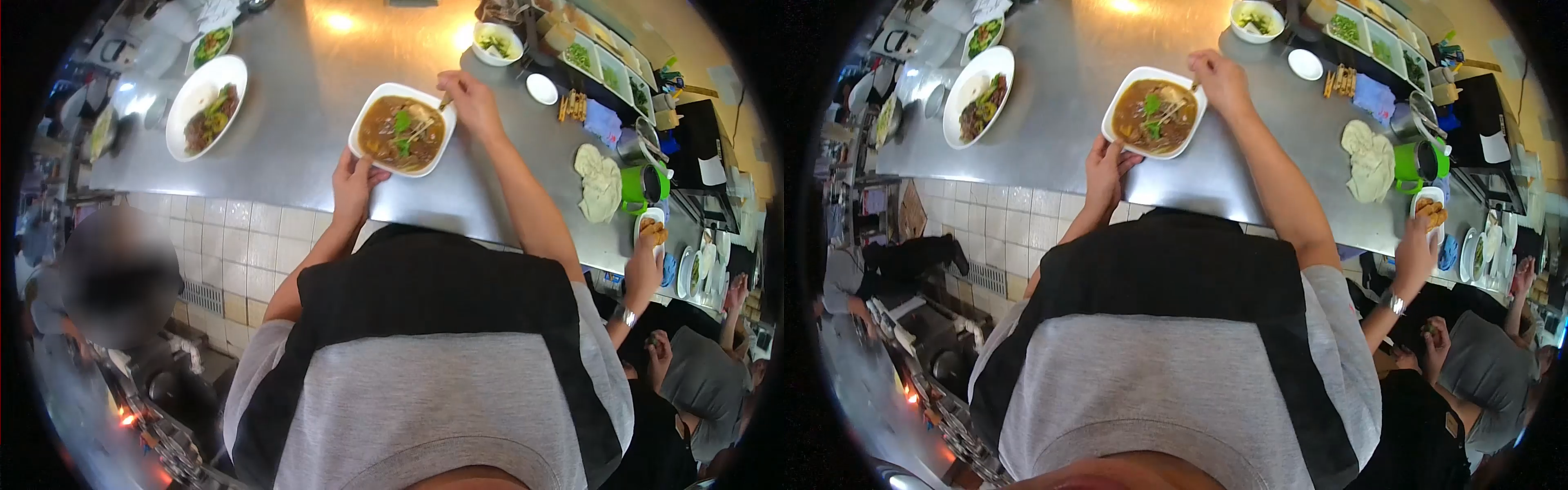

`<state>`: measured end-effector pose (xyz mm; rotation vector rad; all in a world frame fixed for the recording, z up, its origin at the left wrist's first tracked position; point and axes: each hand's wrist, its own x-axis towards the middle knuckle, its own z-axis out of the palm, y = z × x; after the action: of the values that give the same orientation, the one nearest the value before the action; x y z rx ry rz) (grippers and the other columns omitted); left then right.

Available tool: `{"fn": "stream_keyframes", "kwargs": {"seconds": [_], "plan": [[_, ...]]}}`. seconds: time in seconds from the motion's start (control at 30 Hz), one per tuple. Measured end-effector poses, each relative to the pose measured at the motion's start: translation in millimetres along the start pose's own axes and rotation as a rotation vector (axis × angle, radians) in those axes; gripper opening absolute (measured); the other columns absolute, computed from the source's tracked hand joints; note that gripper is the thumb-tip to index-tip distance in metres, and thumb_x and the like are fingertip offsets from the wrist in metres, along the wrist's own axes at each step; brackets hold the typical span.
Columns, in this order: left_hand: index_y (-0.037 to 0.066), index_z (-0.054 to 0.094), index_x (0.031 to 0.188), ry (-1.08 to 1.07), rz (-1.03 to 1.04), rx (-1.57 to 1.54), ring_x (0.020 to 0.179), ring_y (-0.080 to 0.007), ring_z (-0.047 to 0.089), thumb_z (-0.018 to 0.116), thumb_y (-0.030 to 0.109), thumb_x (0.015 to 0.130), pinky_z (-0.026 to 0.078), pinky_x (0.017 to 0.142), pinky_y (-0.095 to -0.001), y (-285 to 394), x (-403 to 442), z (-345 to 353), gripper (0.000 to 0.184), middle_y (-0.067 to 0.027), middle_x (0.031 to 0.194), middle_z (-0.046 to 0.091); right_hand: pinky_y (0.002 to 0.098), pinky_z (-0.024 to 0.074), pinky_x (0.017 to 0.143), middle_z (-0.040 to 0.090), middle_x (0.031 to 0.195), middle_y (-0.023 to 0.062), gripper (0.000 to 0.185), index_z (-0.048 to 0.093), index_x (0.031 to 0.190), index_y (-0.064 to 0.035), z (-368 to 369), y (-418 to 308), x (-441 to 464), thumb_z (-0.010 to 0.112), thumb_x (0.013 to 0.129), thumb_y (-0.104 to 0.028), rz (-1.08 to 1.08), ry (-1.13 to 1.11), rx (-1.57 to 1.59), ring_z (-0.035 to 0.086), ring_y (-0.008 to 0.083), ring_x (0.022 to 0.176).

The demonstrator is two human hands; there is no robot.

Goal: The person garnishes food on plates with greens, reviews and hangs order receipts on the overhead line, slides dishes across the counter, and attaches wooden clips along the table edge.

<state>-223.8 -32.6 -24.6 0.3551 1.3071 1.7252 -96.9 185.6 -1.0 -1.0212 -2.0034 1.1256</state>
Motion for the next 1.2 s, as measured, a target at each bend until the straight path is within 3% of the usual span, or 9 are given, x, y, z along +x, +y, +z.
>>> {"fn": "stream_keyframes", "kwargs": {"seconds": [0.17, 0.27, 0.37, 0.53, 0.63, 0.77, 1.0, 1.17, 1.2], "plan": [[-0.004, 0.040, 0.130, -0.084, -0.082, -0.066, 0.087, -0.0248, 0.065, 0.048, 0.022, 0.095, 0.054, 0.075, -0.0329, 4, -32, -21, 0.044, -0.0166, 0.111, 0.057, 0.0234, 0.0455, 0.071, 0.066, 0.083, 0.0035, 0.027, 0.067, 0.102, -0.0053, -31, 8, 1, 0.062, 0.087, -0.028, -0.108, 0.273, 0.304, 0.058, 0.0106, 0.077], [-0.004, 0.061, 0.107, -0.286, -0.199, 0.194, 0.081, -0.0200, 0.065, 0.047, 0.030, 0.095, 0.052, 0.070, -0.0289, 5, -63, -71, 0.039, -0.0111, 0.086, 0.065, 0.0210, 0.0427, 0.069, 0.062, 0.079, -0.0010, 0.027, 0.067, 0.104, -0.0073, -69, 12, -24, 0.064, 0.086, -0.028, -0.038, 0.396, 0.386, 0.054, 0.0074, 0.075], [-0.002, 0.066, 0.098, -0.175, -0.015, 0.668, 0.080, -0.0246, 0.065, 0.053, 0.029, 0.091, 0.052, 0.069, -0.0317, -47, -84, -123, 0.035, -0.0130, 0.084, 0.067, 0.0244, 0.0442, 0.067, 0.060, 0.072, -0.0002, 0.024, 0.069, 0.100, -0.0094, -117, 62, -53, 0.065, 0.085, -0.027, 0.019, 0.112, -0.206, 0.055, 0.0096, 0.070], [0.000, 0.056, 0.115, 0.139, 0.595, 1.474, 0.113, -0.0379, 0.048, 0.062, 0.017, 0.081, 0.041, 0.094, -0.0389, -64, -90, -144, 0.038, -0.0188, 0.116, 0.057, 0.0330, 0.0436, 0.076, 0.061, 0.074, 0.0038, 0.023, 0.070, 0.096, -0.0115, -72, 77, -149, 0.066, 0.081, -0.028, -0.056, 0.370, -0.311, 0.060, 0.0173, 0.073], [-0.001, 0.059, 0.110, 0.212, 0.695, 1.620, 0.122, -0.0344, 0.039, 0.063, 0.020, 0.081, 0.030, 0.103, -0.0449, -54, -62, -149, 0.036, -0.0185, 0.120, 0.053, 0.0376, 0.0423, 0.072, 0.059, 0.077, 0.0093, 0.023, 0.070, 0.095, -0.0132, -66, 54, -167, 0.068, 0.077, -0.028, -0.092, 0.281, -0.560, 0.057, 0.0254, 0.077], [0.009, 0.057, 0.115, 0.050, 0.339, 2.088, 0.116, -0.0303, 0.048, 0.060, 0.033, 0.081, 0.025, 0.102, -0.0595, -43, -30, -150, 0.042, -0.0153, 0.119, 0.056, 0.0421, 0.0424, 0.072, 0.059, 0.090, 0.0093, 0.018, 0.069, 0.092, -0.0116, -64, 53, -175, 0.067, 0.075, -0.019, -0.238, 0.359, -0.796, 0.055, 0.0289, 0.086], [0.008, 0.056, 0.120, -0.093, 0.258, 1.999, 0.122, -0.0352, 0.042, 0.065, 0.027, 0.075, 0.024, 0.104, -0.0553, -41, -11, -169, 0.049, -0.0159, 0.126, 0.052, 0.0422, 0.0425, 0.078, 0.058, 0.087, 0.0130, 0.019, 0.065, 0.095, -0.0080, -60, 40, -180, 0.065, 0.078, -0.014, -0.153, 0.451, -0.692, 0.055, 0.0316, 0.089], [0.005, 0.058, 0.114, -0.296, 1.030, 1.533, 0.109, -0.0382, 0.051, 0.064, 0.024, 0.075, 0.039, 0.094, -0.0480, -6, 14, -176, 0.044, -0.0200, 0.117, 0.056, 0.0462, 0.0440, 0.071, 0.059, 0.087, 0.0204, 0.019, 0.056, 0.092, -0.0024, -63, 76, -161, 0.054, 0.089, -0.021, -0.210, 0.713, -0.804, 0.055, 0.0397, 0.081], [0.001, 0.061, 0.103, -0.479, 0.362, 1.768, 0.097, -0.0377, 0.058, 0.062, 0.033, 0.078, 0.045, 0.085, -0.0471, -18, 32, -208, 0.041, -0.0219, 0.105, 0.061, 0.0431, 0.0445, 0.060, 0.060, 0.076, 0.0167, 0.022, 0.054, 0.090, -0.0046, -65, 83, -163, 0.047, 0.093, -0.025, 0.045, 0.743, -0.483, 0.058, 0.0341, 0.068]]}}
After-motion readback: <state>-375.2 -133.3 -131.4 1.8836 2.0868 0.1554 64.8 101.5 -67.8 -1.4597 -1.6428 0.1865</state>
